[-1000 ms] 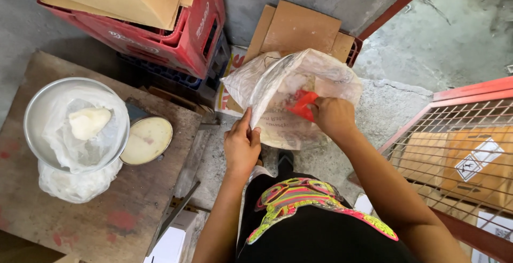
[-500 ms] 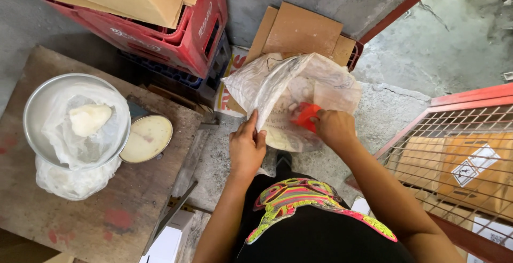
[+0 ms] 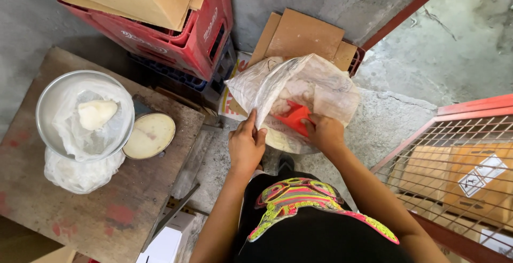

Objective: Measure quantities of powdered fertilizer into individual plastic bags for distribution.

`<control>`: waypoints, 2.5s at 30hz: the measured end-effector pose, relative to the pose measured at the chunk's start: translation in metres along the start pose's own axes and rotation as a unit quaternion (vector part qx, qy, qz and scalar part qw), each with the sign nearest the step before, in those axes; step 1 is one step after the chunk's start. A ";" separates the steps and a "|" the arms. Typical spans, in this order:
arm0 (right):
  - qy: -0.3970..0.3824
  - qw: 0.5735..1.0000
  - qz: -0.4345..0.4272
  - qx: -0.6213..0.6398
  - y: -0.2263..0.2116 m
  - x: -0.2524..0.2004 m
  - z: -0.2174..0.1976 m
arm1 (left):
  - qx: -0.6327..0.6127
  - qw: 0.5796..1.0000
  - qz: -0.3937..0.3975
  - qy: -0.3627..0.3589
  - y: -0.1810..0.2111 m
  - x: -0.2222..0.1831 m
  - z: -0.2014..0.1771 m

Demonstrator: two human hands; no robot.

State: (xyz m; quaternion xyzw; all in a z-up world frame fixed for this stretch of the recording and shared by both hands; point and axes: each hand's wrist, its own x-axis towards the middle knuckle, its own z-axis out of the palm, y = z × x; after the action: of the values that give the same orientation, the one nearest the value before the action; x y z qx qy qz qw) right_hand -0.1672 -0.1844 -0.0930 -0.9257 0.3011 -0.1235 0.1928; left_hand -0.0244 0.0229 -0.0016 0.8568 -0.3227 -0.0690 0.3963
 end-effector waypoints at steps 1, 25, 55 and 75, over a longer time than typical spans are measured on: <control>0.003 1.000 -0.003 0.002 0.001 -0.004 -0.008 | 0.002 1.000 0.002 0.004 0.001 -0.001 -0.002; 0.061 0.986 -0.054 0.144 -0.060 -0.034 -0.173 | 0.056 0.965 0.013 0.257 0.022 -0.071 -0.115; -0.012 0.865 -0.430 -0.261 -0.470 0.074 -0.102 | 0.222 0.965 0.011 0.138 -0.133 -0.056 -0.246; 0.117 0.935 -0.021 0.334 -0.161 -0.001 -0.152 | 0.008 0.966 0.168 0.196 0.000 -0.062 -0.152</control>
State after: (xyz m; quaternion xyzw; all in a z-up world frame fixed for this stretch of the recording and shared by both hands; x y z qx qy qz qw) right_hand -0.1377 -0.1067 0.1124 -0.7932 0.2433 -0.3286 0.4513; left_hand -0.0164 0.1570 0.0923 0.7899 -0.3790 0.1702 0.4511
